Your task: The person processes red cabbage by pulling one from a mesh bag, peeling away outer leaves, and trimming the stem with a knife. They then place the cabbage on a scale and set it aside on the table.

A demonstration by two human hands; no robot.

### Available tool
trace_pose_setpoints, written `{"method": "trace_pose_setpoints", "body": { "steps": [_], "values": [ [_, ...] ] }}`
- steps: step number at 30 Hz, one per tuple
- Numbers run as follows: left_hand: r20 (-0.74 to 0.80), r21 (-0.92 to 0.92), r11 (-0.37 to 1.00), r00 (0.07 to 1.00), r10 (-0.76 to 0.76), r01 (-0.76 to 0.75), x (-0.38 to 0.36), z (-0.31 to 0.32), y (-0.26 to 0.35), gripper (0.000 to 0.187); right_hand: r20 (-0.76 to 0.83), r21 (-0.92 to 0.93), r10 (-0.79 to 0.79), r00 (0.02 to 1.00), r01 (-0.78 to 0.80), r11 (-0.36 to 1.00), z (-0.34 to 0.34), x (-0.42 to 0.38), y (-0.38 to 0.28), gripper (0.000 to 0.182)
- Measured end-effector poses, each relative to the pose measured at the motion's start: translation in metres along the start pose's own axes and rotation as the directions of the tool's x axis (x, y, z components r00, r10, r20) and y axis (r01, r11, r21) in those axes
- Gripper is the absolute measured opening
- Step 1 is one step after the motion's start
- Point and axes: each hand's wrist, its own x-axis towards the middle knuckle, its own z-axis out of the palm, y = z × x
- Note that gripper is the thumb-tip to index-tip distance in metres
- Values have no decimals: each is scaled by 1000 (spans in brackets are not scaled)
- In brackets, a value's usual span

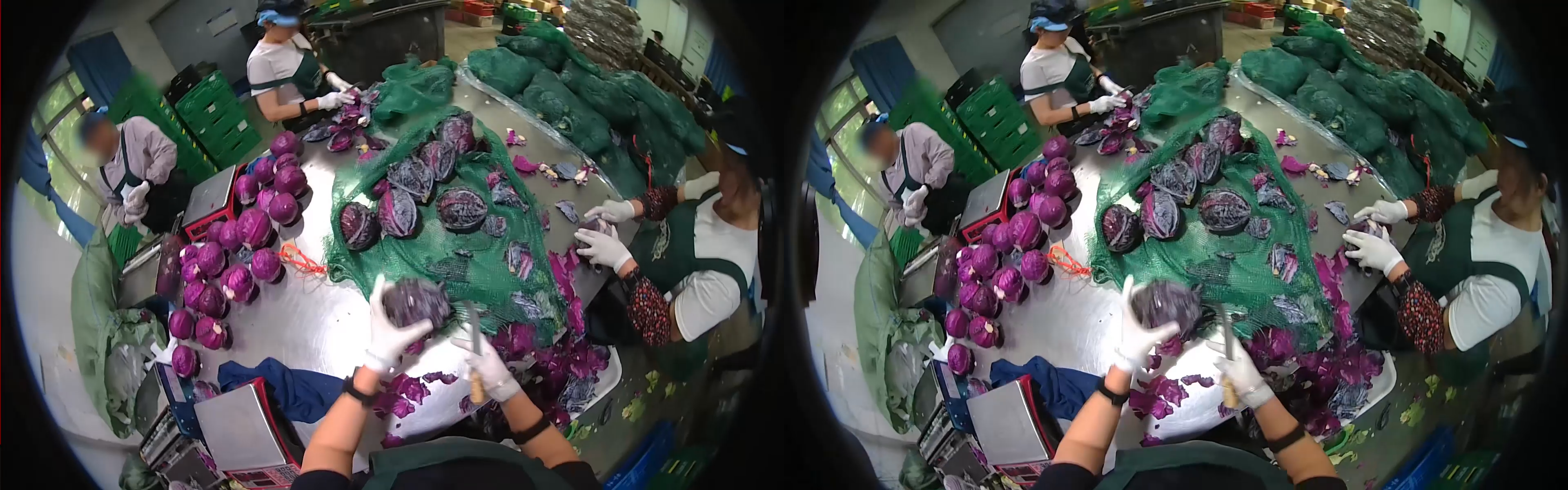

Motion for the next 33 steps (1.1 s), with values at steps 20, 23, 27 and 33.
{"method": "trace_pose_setpoints", "body": {
  "steps": [20, 23, 27, 33],
  "values": [
    [375, 623, 780, 848, -374, 68, -211, -103, -22, 103, 335, -902, 164, 928, 266, 341, 51, 6, 72, 29],
    [448, 632, 775, 820, -355, -9, -217, -107, -10, 104, 170, -985, 177, 969, 159, 73, 19, 15, 50, 64],
    [274, 687, 713, 858, -434, 141, -227, -90, -7, 111, 215, -883, -151, 965, 258, 393, 26, -22, 9, 64],
    [185, 762, 604, 815, -550, 235, -214, -70, -1, 100, 305, -948, 103, 947, 292, 125, 48, -118, 72, 30]
  ]
}}
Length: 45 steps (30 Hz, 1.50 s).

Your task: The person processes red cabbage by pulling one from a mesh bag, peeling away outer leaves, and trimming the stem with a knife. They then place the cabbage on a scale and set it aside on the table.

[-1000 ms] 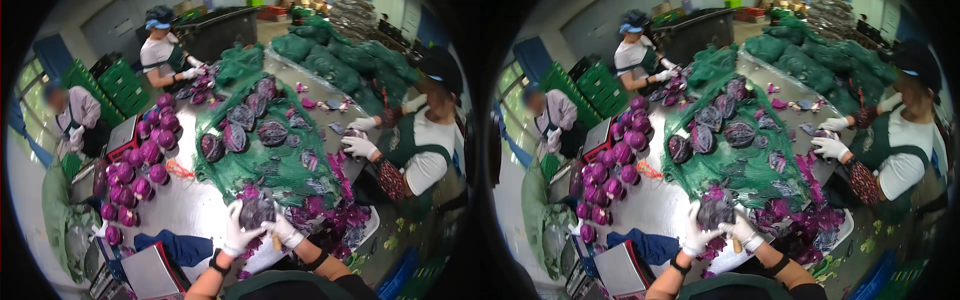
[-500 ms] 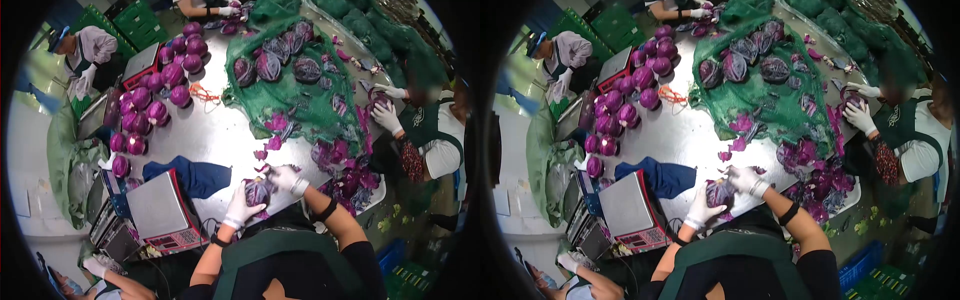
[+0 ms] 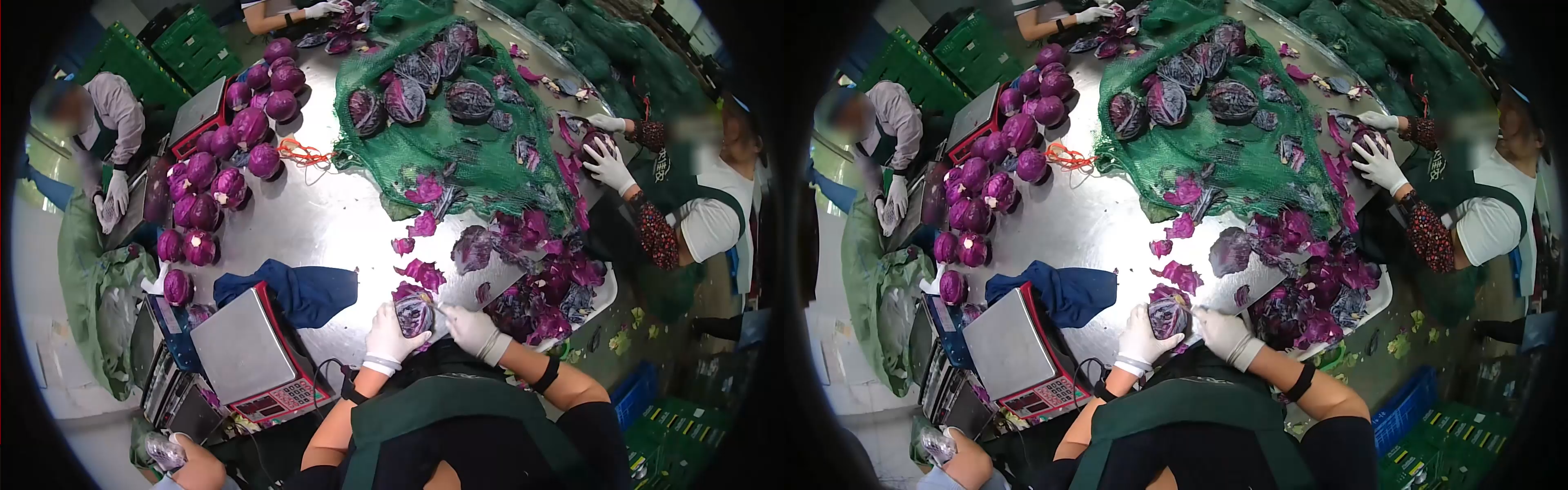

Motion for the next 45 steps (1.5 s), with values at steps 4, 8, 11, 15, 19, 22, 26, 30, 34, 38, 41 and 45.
{"method": "trace_pose_setpoints", "body": {
  "steps": [4, 8, 11, 15, 19, 22, 26, 30, 34, 38, 41, 45],
  "values": [
    [-107, 62, 996, 992, 71, -65, 3, 7, -3, 88, -27, -63, -24, 999, 22, 998, 32, 6, -6, 14],
    [-10, 6, 1000, 1000, -4, 4, 8, -3, 2, 84, -51, -210, 8, 999, -19, 978, 36, 17, -8, 8],
    [-35, 82, 996, 998, 48, -45, 10, -4, 3, 79, 18, -169, -17, 1000, 20, 985, 10, 6, -13, 10],
    [-37, 55, 998, 999, 22, -20, 11, -5, 3, 79, 123, -147, 13, 992, 5, 989, -16, -7, -20, 15],
    [-82, 58, 997, 995, 58, -53, 12, 3, -4, 79, 136, -182, 42, 990, -17, 983, -2, 3, -25, 18],
    [-42, 36, 999, 999, 4, -3, 10, -2, 4, 82, 15, -68, 25, 1000, -24, 997, 25, 26, -11, 8],
    [-15, 60, 998, 1000, 27, -26, 13, -6, 2, 84, 49, -61, 76, 996, -73, 995, 22, 17, -10, 9],
    [-64, 29, 993, 991, 114, -113, 12, 1, -11, 87, 71, -100, 59, 996, -52, 994, 26, 4, -1, 10],
    [-146, 60, 980, 969, 198, -191, 7, 4, -15, 88, 61, -199, -1, 998, 13, 980, 77, 30, 33, 16],
    [-115, -481, 825, 955, 275, -296, 2, 2, -70, 92, 145, -17, 137, 980, -136, 991, 68, 34, 35, 25],
    [-55, -823, 556, 991, 125, -115, -6, 10, -99, 87, 157, 267, 279, 947, -313, 912, 46, 4, 49, 29],
    [-121, -940, 315, 992, 48, -130, -14, 3, -82, 88, 313, 839, 608, 729, -512, 182, 18, -67, 118, 17]
  ]
}}
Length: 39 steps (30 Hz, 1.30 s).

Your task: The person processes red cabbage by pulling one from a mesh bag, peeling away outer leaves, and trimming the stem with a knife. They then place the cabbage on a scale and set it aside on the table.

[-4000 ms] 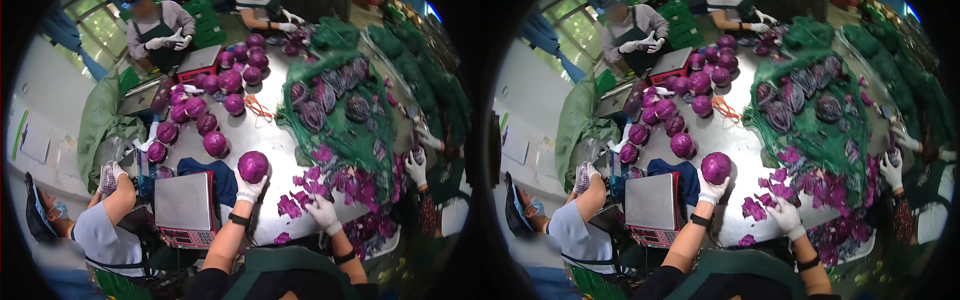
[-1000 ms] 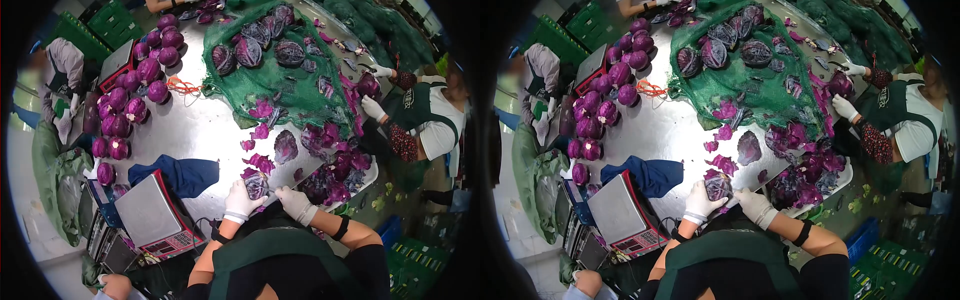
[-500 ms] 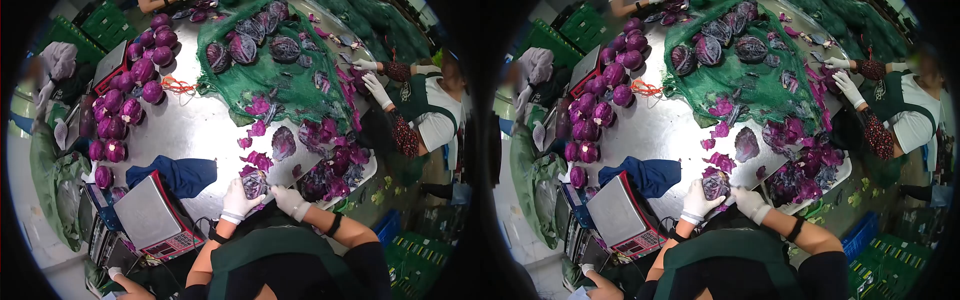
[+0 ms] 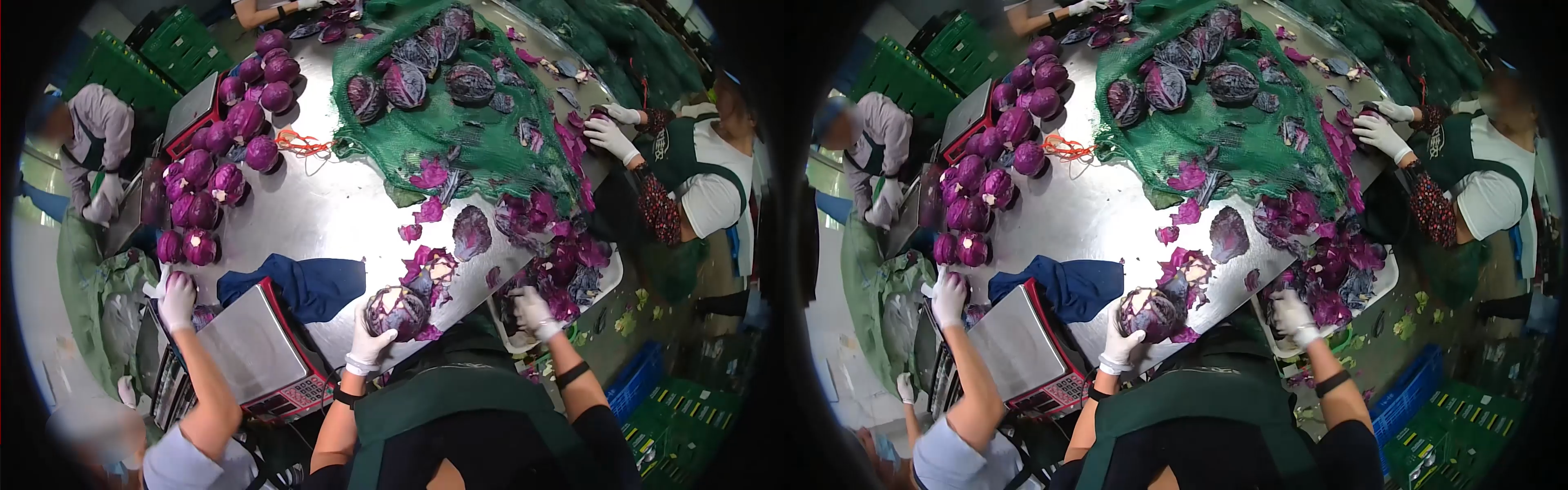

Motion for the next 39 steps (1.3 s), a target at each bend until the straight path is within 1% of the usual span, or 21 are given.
{"method": "trace_pose_setpoints", "body": {
  "steps": [2, 5, 8, 10, 12, 14, 15, 19, 21, 24, 25, 28, 29, 30, 31, 32, 33, 34, 36, 38, 39],
  "values": [
    [-23, 62, 993, 995, 97, -96, 6, 9, 3, 90, -424, -200, -107, 899, 22, 979, -48, -3, 16, 16],
    [-47, 239, 924, 947, 316, -297, 16, 31, 4, 96, -251, -311, -353, 902, 270, 911, 16, -60, -61, 27],
    [-50, 312, 880, 918, 393, -359, 19, 39, -15, 100, 158, -266, -324, 933, 356, 896, 82, -61, -88, 44],
    [180, 721, 579, 910, 373, -380, 17, 34, -12, 96, 363, -290, -368, 856, 479, 829, 120, -42, -90, 48],
    [317, 690, 526, 861, 398, -498, 14, 28, -10, 93, 402, -498, -496, 770, 638, 587, 147, -16, -73, 48],
    [211, 710, 566, 894, 396, -418, 7, 33, -7, 92, 397, -590, -691, 604, 745, 312, 161, -7, -72, 45],
    [197, 754, 538, 912, 361, -376, 7, 35, -2, 93, 392, -625, -642, 659, 703, 339, 162, -3, -76, 42],
    [219, 786, 476, 898, 382, -395, 11, 42, -8, 94, 276, -628, -803, 529, 732, 266, 159, 38, -55, 34],
    [204, 768, 527, 919, 338, -364, 12, 42, -10, 91, 252, -689, -682, 686, 622, 372, 160, 36, -68, 28],
    [254, 769, 493, 901, 351, -408, 12, 35, -10, 88, 200, -693, -664, 721, 583, 424, 161, 48, -73, 25],
    [305, 752, 473, 878, 370, -460, 6, 34, -9, 85, 158, -343, -308, 938, 345, 874, 154, 47, -75, 25],
    [337, 655, 456, 773, 537, -602, -11, 8, -43, 88, 210, -347, -270, 940, 330, 878, 152, 57, -51, 25],
    [311, 636, 529, 814, 491, -562, -17, -1, -44, 92, 245, -247, -270, 931, 329, 911, 157, 39, -57, 26],
    [264, 609, 628, 870, 416, -485, -21, -2, -28, 91, 270, -322, -270, 924, 351, 879, 166, 30, -58, 27],
    [92, 489, 852, 983, 161, -185, -27, 0, -14, 90, 332, -355, -305, 892, 418, 836, 174, 19, -60, 28],
    [-32, 295, 944, 989, -147, 150, -31, 11, 14, 90, 396, -382, -330, 857, 480, 790, 184, -2, -69, 29],
    [22, 596, 803, 1000, 8, -19, -22, -4, 9, 89, 502, -384, -451, 738, 657, 649, 191, -5, -69, 28],
    [16, 592, 793, 981, -192, 145, -17, -14, 4, 85, 534, -454, -530, 659, 752, 478, 197, 9, -61, 27],
    [19, 500, 856, 987, -160, 129, -14, -17, 5, 78, 363, -271, -353, 862, 461, 845, 193, 8, -97, 23],
    [9, 419, 898, 988, -152, 134, -17, -30, -9, 75, 118, 51, -236, 964, 232, 971, 174, 61, -97, 20],
    [1, 334, 933, 990, -144, 135, -16, -32, -13, 72, 77, 34, -307, 949, 305, 952, 172, 60, -109, 19]
  ]
}}
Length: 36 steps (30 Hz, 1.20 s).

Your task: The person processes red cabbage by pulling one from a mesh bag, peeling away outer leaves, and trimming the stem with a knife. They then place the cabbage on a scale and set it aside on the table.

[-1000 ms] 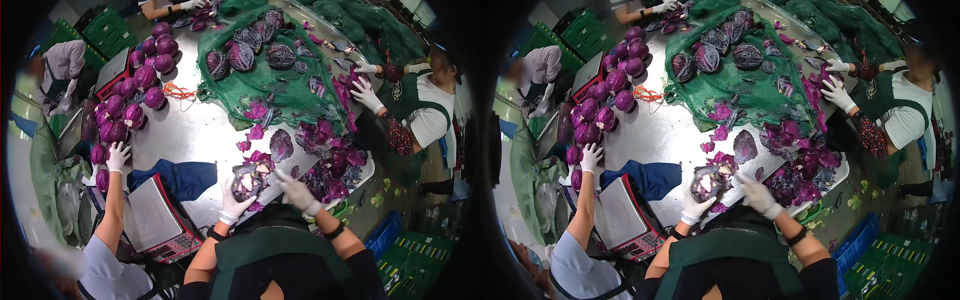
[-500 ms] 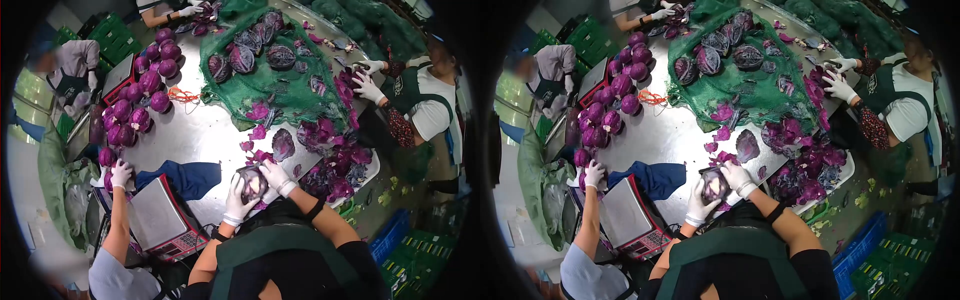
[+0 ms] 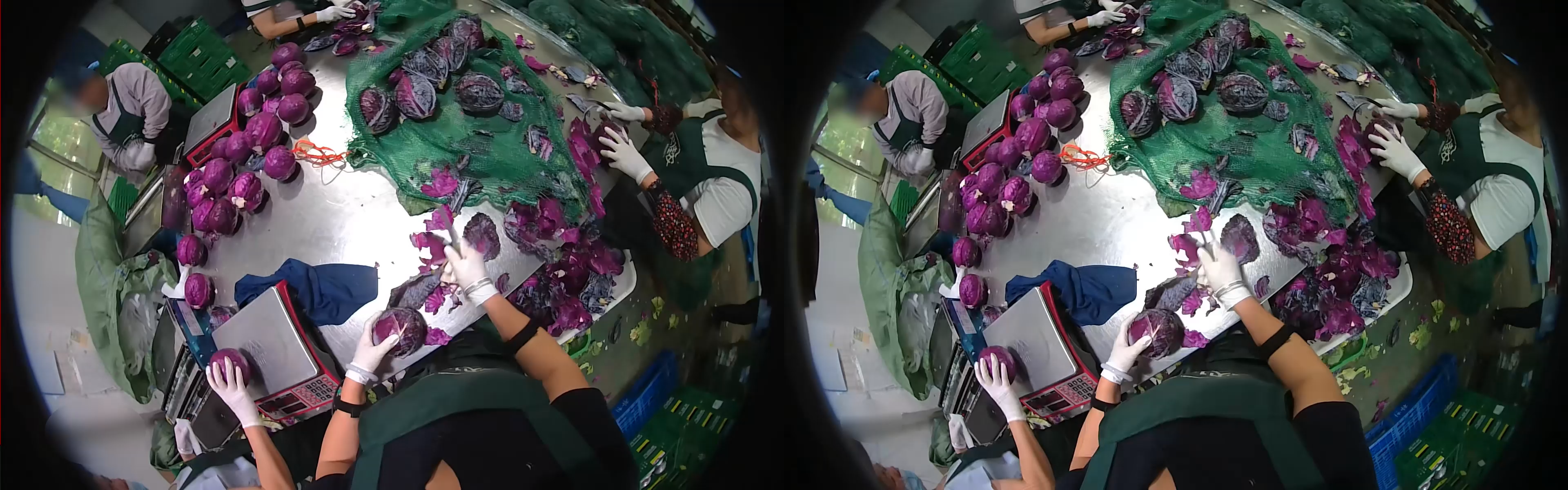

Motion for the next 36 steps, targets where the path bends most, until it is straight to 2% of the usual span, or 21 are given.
{"method": "trace_pose_setpoints", "body": {
  "steps": [1, 2, 3, 5, 8, 9, 10, 11, 12, 13, 15, 17, 20, 21, 22, 23, 24, 25, 29, 33, 36],
  "values": [
    [-2, -4, 1000, 1000, -4, 4, 1, -1, -5, 72, -40, -26, -69, 997, 68, 997, -3, -2, -9, 18],
    [-45, -75, 997, 999, -8, 4, 1, 0, -8, 70, 40, -359, -267, 963, 263, 895, 6, -10, -21, 21],
    [-83, -145, 989, 996, -14, 2, 1, 3, -6, 67, 181, -576, -579, 795, 563, 593, 17, -8, -8, 22],
    [-41, -378, 919, 990, -137, 112, 4, 0, -6, 61, 345, -684, -569, 746, 615, 391, 44, -5, 26, 22],
    [93, -658, 677, 927, -363, 331, 3, -6, 3, 70, 259, -727, -676, 690, 600, 333, 26, 4, 73, 21],
    [200, -744, 553, 915, -351, 375, 4, -7, 6, 73, 132, -699, -215, 967, 245, 672, -3, 3, 71, 20],
    [304, -808, 410, 896, -323, 422, 4, -7, 8, 75, 180, -837, -660, 729, 467, 286, -42, 0, 73, 23],
    [306, -811, 403, 894, -326, 424, 7, -3, 10, 75, 105, -878, -498, 861, 315, 360, -68, -28, 29, 24],
    [358, -825, 338, 882, -307, 453, 13, 4, 13, 76, 49, -844, -697, 715, 403, 354, -108, -23, 40, 26],
    [409, -834, 271, 868, -281, 481, 18, 11, 17, 76, -2, -907, -593, 805, 248, 340, -164, -13, 65, 32],
    [398, -787, 383, 873, -283, 483, 28, 24, 24, 78, -175, -943, -639, 749, 60, 328, -227, -31, 59, 46],
    [366, -804, 303, 827, -426, 511, 45, 47, 25, 77, -268, -952, -524, 808, -141, 270, -186, -78, -11, 62],
    [514, -806, 151, 803, -303, 573, 63, 78, 42, 73, -131, -877, -508, 852, 139, 459, -116, -101, -35, 55],
    [533, -797, 135, 791, -299, 588, 66, 85, 45, 72, 70, -839, -680, 730, 412, 356, -103, -93, -13, 48],
    [543, -788, 140, 785, -298, 599, 69, 93, 46, 72, 98, -752, -591, 801, 448, 483, -84, -92, 1, 45],
    [501, -803, 156, 793, -348, 575, 70, 100, 46, 71, 178, -735, -553, 814, 484, 475, -63, -97, -6, 45],
    [452, -818, 173, 799, -397, 549, 71, 106, 46, 70, 281, -745, -654, 702, 590, 312, -51, -87, 6, 50],
    [454, -814, 176, 796, -400, 553, 71, 110, 41, 70, 155, -672, -379, 912, 378, 636, -35, -92, 3, 48],
    [357, -857, 161, 789, -500, 490, 75, 121, 36, 71, 120, -731, -435, 892, 376, 570, -29, -66, 24, 41],
    [236, -834, 303, 794, -560, 462, 82, 130, 36, 71, 43, -697, -560, 827, 427, 576, -39, -34, 30, 26],
    [190, -720, 524, 855, -483, 456, 83, 131, 22, 69, -105, -721, -441, 892, 237, 651, -55, -3, 44, 21]
  ]
}}
